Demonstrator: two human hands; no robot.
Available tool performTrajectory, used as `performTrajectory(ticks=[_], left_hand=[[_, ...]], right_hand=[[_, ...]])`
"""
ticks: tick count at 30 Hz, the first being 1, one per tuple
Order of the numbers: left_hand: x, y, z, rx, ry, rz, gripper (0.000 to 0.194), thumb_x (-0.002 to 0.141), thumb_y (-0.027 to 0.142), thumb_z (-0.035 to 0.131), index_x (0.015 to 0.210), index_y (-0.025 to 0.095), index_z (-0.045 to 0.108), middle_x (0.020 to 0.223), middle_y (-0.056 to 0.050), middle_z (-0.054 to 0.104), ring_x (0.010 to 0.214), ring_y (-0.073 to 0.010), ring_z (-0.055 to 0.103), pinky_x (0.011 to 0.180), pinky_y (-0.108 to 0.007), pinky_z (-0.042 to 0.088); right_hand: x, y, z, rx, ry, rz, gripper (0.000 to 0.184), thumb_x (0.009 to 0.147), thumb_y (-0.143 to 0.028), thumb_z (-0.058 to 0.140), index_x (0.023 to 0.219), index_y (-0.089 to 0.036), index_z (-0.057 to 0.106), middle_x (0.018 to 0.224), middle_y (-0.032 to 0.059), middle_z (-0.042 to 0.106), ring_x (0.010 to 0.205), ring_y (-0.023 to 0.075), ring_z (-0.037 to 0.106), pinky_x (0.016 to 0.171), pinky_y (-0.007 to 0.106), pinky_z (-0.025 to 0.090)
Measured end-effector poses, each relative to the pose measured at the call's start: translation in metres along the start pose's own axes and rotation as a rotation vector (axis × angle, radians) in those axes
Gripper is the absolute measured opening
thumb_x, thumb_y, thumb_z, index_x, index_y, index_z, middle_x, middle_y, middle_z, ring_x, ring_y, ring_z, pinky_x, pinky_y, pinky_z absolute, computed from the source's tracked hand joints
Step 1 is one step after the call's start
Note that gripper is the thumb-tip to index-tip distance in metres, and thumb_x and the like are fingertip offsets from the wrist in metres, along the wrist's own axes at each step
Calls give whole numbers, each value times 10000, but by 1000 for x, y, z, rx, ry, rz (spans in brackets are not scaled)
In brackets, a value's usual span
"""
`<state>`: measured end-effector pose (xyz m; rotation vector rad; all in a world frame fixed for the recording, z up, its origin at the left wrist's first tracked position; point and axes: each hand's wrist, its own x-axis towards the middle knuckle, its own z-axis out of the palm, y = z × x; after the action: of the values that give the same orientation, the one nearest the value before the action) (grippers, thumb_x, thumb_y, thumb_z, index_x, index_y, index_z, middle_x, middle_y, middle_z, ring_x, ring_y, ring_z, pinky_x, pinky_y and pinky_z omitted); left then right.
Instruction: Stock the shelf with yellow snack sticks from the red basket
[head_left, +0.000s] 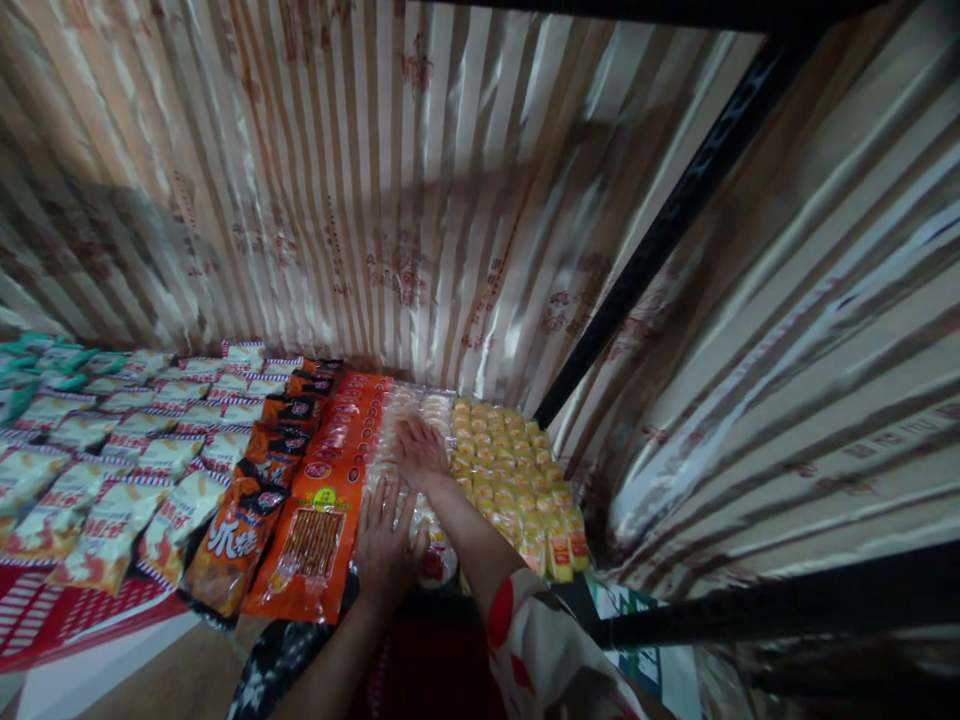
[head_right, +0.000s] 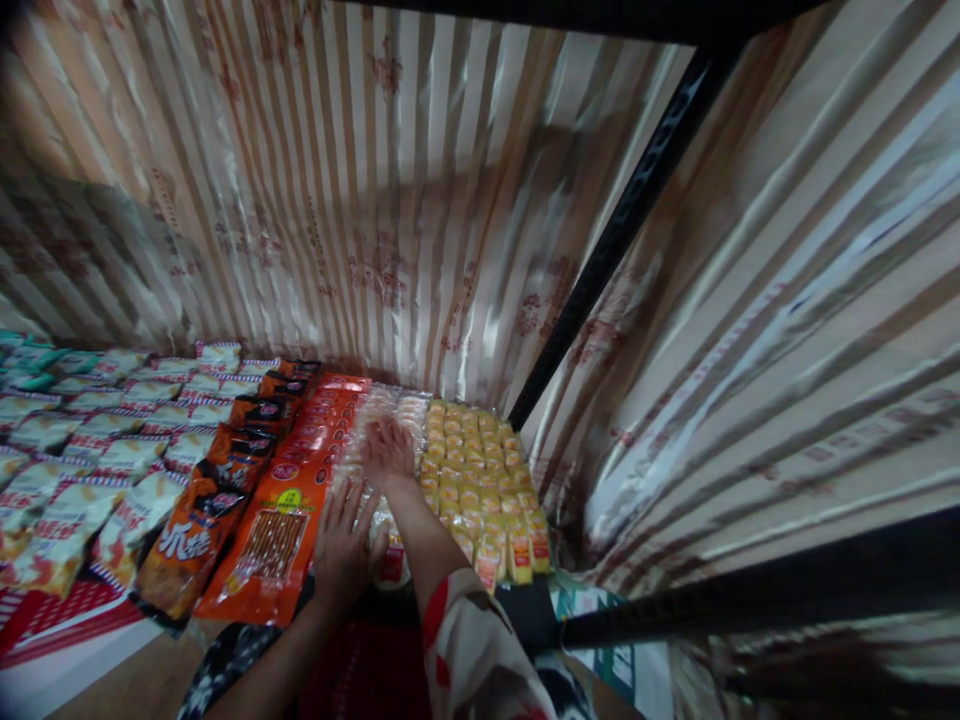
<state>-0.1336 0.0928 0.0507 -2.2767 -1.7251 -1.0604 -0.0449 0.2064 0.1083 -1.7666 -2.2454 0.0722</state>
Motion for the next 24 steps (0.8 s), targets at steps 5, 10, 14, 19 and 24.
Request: performTrajectory(ticks=[5, 10, 14, 19, 24], left_hand=[[-1, -1, 3, 43, 26, 28, 450, 813, 328, 517, 1251, 226, 524, 1362, -109, 474, 1320, -307, 341, 1072, -537, 282], [-1, -5, 5, 91, 51, 67, 468, 810, 360, 530, 1252, 207, 527, 1349, -114, 489, 1306, -318, 358, 1052, -525, 309], [-1, -7, 4, 95, 47, 102, 496, 798, 368, 549, 1267, 209, 512, 1375, -98, 463, 1313, -316, 345, 1050, -507, 310], [-1, -5, 2, 80, 47, 97, 510, 795, 394, 554, 1263, 198, 512, 1362, -93, 480, 1315, -311, 342, 1063, -508, 289], [-1, -5, 3, 91, 58, 106, 526, 790, 396, 562, 1270, 188, 505, 1367, -94, 474, 1311, -318, 346, 1054, -501, 300]], right_hand=[[6, -3, 1, -6, 55, -18, 460, 938, -355, 300, 1381, -249, 364, 1475, 52, 322, 1369, 202, 210, 1076, 403, 145], [23, -6, 2, 14, -45, -32, 495, 937, -404, 267, 1412, -268, 300, 1516, 23, 221, 1400, 224, 95, 1093, 431, 101], [30, -6, 4, 41, -112, -14, 517, 934, -436, 238, 1418, -259, 287, 1513, 11, 232, 1397, 267, 91, 1097, 448, 84], [28, -6, 3, 7, -49, -47, 473, 935, -390, 251, 1368, -245, 373, 1459, 20, 349, 1356, 231, 209, 1093, 412, 103], [25, -8, 1, -19, 0, -60, 441, 931, -366, 265, 1325, -250, 426, 1422, 11, 404, 1326, 202, 261, 1085, 373, 135]])
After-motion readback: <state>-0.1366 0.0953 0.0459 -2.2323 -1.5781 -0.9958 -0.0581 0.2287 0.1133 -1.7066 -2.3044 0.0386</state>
